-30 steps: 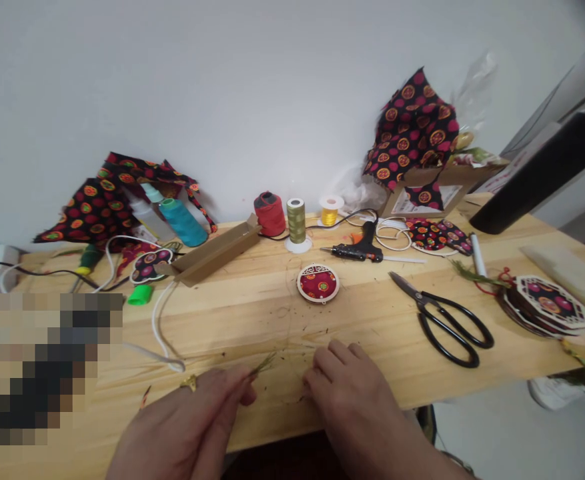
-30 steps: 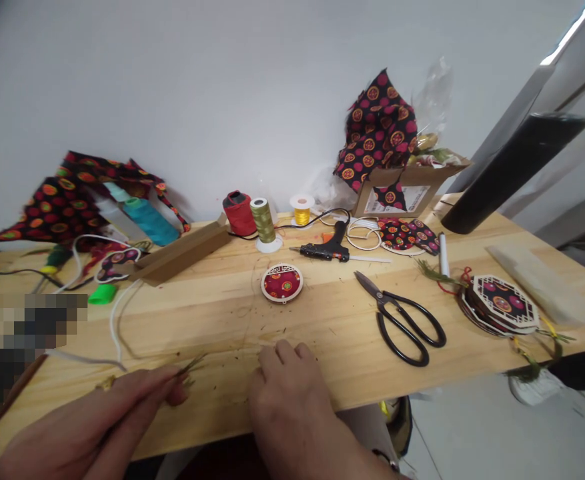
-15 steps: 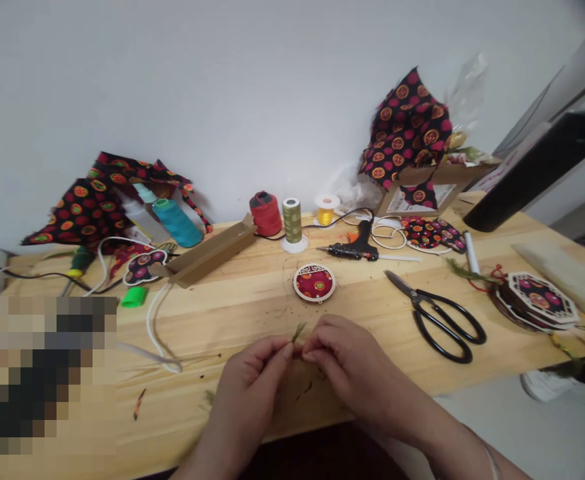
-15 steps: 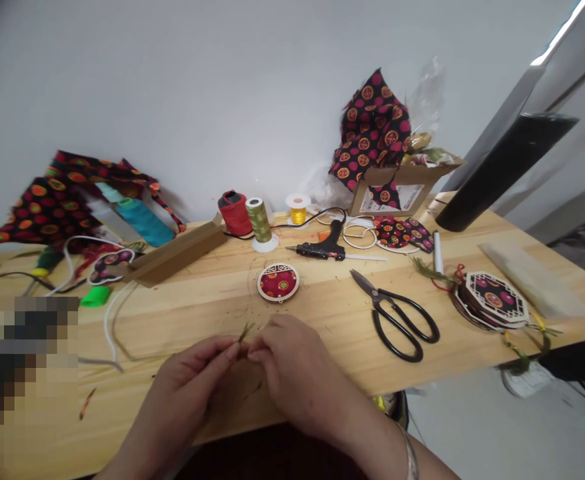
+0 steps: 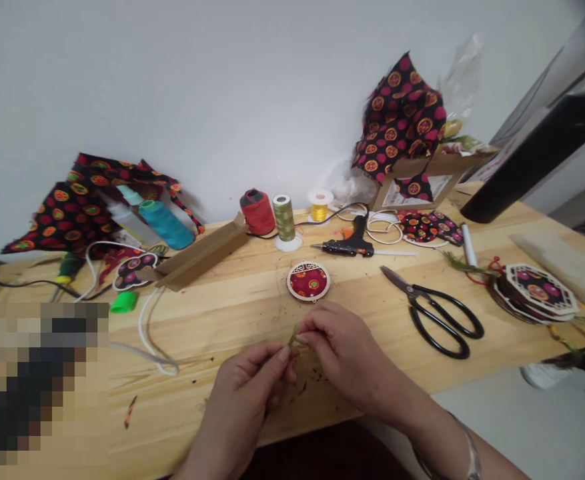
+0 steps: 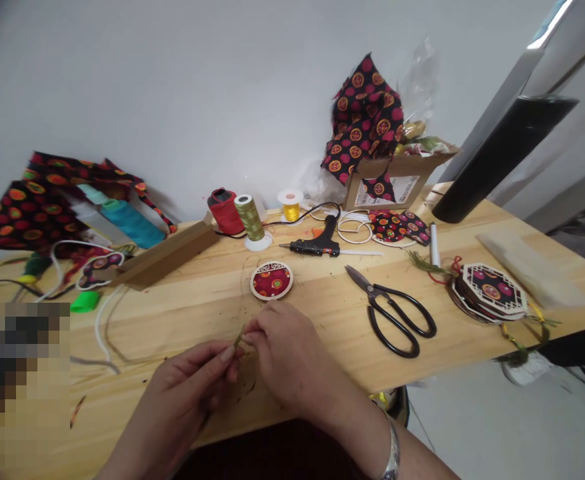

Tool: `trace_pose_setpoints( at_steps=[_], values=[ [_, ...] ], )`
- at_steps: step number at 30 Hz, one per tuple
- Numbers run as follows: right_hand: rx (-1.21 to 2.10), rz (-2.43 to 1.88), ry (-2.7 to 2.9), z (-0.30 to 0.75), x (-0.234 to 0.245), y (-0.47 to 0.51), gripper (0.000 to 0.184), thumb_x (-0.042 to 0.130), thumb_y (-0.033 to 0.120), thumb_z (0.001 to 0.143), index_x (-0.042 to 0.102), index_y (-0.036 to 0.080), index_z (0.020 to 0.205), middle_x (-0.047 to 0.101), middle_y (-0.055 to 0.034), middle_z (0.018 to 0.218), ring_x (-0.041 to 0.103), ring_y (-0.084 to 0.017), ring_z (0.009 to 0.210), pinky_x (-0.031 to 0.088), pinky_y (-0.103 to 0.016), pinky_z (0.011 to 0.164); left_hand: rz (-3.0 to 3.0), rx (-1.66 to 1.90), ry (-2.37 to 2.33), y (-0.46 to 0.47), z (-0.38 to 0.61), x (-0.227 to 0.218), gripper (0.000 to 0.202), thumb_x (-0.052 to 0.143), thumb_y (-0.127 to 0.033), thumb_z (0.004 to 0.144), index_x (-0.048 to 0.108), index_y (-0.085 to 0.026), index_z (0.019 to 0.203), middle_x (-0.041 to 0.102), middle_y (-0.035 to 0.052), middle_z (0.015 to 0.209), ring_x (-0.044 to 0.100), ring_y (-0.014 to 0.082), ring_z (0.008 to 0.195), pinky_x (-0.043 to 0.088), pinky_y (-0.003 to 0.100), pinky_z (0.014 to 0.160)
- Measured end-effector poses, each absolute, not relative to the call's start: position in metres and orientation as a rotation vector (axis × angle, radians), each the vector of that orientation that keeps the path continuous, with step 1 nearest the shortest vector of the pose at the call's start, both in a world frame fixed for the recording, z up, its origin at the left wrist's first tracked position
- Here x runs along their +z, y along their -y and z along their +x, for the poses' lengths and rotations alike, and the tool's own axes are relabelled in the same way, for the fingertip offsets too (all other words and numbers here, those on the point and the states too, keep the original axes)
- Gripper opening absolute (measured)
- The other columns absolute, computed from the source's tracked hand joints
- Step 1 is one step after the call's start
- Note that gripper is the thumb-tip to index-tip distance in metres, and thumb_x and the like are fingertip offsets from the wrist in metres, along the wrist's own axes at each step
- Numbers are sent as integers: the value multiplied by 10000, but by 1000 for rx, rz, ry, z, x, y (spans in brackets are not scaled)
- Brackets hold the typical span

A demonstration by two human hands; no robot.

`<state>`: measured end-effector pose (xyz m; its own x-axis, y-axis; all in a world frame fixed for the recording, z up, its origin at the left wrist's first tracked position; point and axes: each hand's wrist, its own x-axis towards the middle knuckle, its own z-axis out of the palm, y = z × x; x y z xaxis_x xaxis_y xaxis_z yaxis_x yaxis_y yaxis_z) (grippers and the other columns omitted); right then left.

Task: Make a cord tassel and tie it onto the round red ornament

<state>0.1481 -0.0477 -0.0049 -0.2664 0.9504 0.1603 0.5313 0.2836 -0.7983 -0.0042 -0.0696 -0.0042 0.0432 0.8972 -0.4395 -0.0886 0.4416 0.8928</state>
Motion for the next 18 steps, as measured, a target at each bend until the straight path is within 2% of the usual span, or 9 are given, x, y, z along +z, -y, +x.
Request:
trace_pose_setpoints(
  at_steps=[6, 8, 11, 14, 16, 18],
  values=[
    [727, -1358, 1571, 156, -9, 50, 156, 506, 142, 848, 644, 162, 776, 622, -48, 810, 559, -168, 787, 424, -291, 732, 762, 979, -1319, 73, -2, -4, 217, 732, -322, 691, 656, -140, 600, 501, -48, 507, 292, 37, 407, 192, 164, 384],
    [889, -1392, 1401, 159, -9, 53, 168, 534, 206, 843, 662, 167, 742, 634, -28, 730, 573, -162, 719, 431, -273, 677, 749, 1032, -1318, 74, -1, -4, 191, 743, -314, 674, 677, -140, 635, 527, -36, 534, 318, 45, 423, 208, 164, 388],
    [1315, -1397, 1200, 158, -6, 58, 206, 581, 258, 798, 674, 164, 639, 612, 12, 564, 560, -142, 588, 415, -249, 578, 730, 1095, -1314, 74, 1, -4, 164, 749, -304, 671, 691, -151, 675, 541, -33, 549, 347, 53, 442, 232, 160, 399],
    [1551, -1312, 1077, 149, -3, 61, 112, 645, 233, 723, 736, 168, 721, 697, -1, 666, 610, -154, 667, 446, -252, 648, 757, 1089, -1312, 73, 1, -6, 186, 723, -319, 712, 662, -160, 640, 540, -39, 550, 336, 53, 436, 234, 164, 403],
    [1604, -1269, 1020, 142, -1, 61, 133, 680, 223, 679, 753, 169, 777, 727, -19, 756, 632, -170, 760, 459, -259, 722, 805, 1063, -1338, 73, -1, -8, 201, 711, -343, 726, 656, -167, 646, 538, -40, 546, 349, 62, 438, 247, 172, 409],
    [1626, -1272, 950, 136, -1, 59, 164, 711, 236, 645, 753, 159, 784, 724, -23, 765, 627, -169, 770, 459, -259, 739, 860, 1045, -1372, 72, -3, -8, 198, 716, -364, 715, 676, -172, 688, 544, -35, 547, 388, 81, 459, 284, 183, 427]
  ],
)
